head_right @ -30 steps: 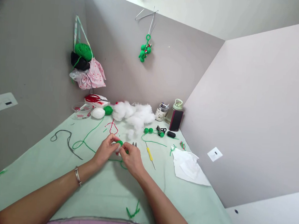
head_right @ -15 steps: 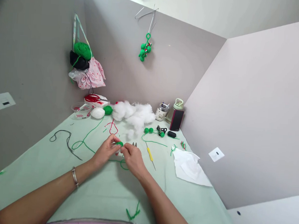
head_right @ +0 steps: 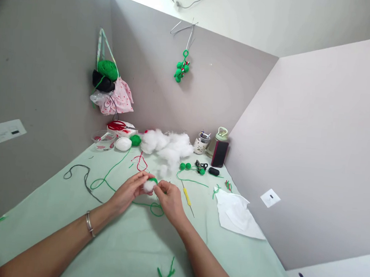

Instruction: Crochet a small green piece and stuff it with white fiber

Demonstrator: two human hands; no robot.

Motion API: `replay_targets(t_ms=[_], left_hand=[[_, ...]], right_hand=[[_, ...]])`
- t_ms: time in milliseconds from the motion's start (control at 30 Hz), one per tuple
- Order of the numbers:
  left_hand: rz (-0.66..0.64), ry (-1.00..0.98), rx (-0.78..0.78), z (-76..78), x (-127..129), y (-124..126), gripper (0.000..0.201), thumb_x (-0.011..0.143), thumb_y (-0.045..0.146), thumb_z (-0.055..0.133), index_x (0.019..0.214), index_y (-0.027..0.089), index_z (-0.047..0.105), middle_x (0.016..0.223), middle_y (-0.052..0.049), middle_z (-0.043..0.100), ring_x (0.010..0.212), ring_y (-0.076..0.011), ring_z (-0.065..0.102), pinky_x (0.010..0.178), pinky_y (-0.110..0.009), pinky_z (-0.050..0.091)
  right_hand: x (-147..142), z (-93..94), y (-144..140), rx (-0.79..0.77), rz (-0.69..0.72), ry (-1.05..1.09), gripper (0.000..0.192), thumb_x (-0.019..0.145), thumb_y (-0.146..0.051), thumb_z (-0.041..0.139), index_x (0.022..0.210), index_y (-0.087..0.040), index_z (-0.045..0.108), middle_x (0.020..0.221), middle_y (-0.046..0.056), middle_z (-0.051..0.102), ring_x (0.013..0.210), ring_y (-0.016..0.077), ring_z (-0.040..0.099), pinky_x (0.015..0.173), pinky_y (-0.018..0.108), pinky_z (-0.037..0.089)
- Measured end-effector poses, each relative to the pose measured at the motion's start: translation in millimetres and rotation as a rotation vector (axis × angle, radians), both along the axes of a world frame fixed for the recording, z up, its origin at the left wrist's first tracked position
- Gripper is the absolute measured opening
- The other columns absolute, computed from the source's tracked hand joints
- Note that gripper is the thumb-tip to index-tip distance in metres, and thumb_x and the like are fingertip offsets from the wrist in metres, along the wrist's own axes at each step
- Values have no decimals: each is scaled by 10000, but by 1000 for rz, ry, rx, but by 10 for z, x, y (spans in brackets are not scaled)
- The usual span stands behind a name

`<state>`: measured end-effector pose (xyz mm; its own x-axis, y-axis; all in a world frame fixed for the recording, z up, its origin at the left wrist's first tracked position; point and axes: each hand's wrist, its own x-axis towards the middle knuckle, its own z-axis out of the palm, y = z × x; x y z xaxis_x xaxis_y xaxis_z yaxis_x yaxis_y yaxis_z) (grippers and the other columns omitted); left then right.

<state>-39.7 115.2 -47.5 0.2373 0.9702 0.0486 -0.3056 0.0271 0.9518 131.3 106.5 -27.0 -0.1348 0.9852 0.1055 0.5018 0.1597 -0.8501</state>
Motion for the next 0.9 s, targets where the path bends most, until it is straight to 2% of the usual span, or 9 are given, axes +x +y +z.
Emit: replay_targets(t_ms=[133,233,367,467,567,667,767,833,900], left_hand=[[-11,37,24,-41,-11,43,291,866,365,829,1049,178,701,890,0,711,752,-149,688,811,-331,599],[31,100,60,-136,13,87,215,952,317,765,1074,158,687,921,-10,708,750,-152,677,750,-334,603],[111,176,113,-222,68,91,250,1018,345,691,1179,154,685,1089,-61,718,856,-185,702,747,-356,621],[146,180,156,-190,86,41,222,999,333,708,1130,158,672,1014,-38,706,819,-177,686,749,-353,606],[122,148,180,-100,67,-14,172,963,328,714,1023,189,632,902,5,679,751,-157,675,773,-340,582],[87,127,176,-42,31,-31,199,937,375,712,997,209,618,893,10,691,758,-161,692,794,-335,572],[64,138,161,-66,7,5,242,904,376,767,996,203,625,828,26,680,736,-162,682,776,-333,573],[66,164,155,-115,9,47,231,937,359,762,1034,179,655,869,8,692,745,-163,678,764,-344,587],[86,196,154,-169,25,89,248,989,354,721,1135,157,682,1028,-45,723,842,-187,703,786,-376,613]], right_hand=[[26,0,-4,-7,10,17,328,883,-443,553,639,-226,527,556,-50,424,543,130,399,548,259,288],[-8,-8,-64,11,34,17,306,901,-422,549,669,-224,570,572,-47,428,571,134,379,576,265,286],[-69,-25,-105,16,48,37,287,892,-400,570,667,-222,574,583,-46,430,591,134,369,592,267,288],[-82,-32,-61,-10,39,82,334,899,-455,555,664,-217,570,572,-45,440,568,129,373,564,262,297],[-62,-25,-10,-25,20,103,366,893,-499,557,661,-216,577,543,-52,440,524,120,357,535,262,287],[-25,-2,-2,-20,1,88,353,882,-480,583,654,-210,593,534,-57,430,524,116,351,536,260,273],[10,33,-35,-17,26,52,310,895,-429,585,695,-200,641,555,-54,439,550,121,359,549,259,273],[10,52,-71,-16,69,31,277,911,-395,559,739,-201,656,589,-50,450,581,129,381,565,258,288],[-19,53,-114,-5,106,11,245,918,-359,530,744,-209,619,621,-47,454,611,134,397,585,259,298]])
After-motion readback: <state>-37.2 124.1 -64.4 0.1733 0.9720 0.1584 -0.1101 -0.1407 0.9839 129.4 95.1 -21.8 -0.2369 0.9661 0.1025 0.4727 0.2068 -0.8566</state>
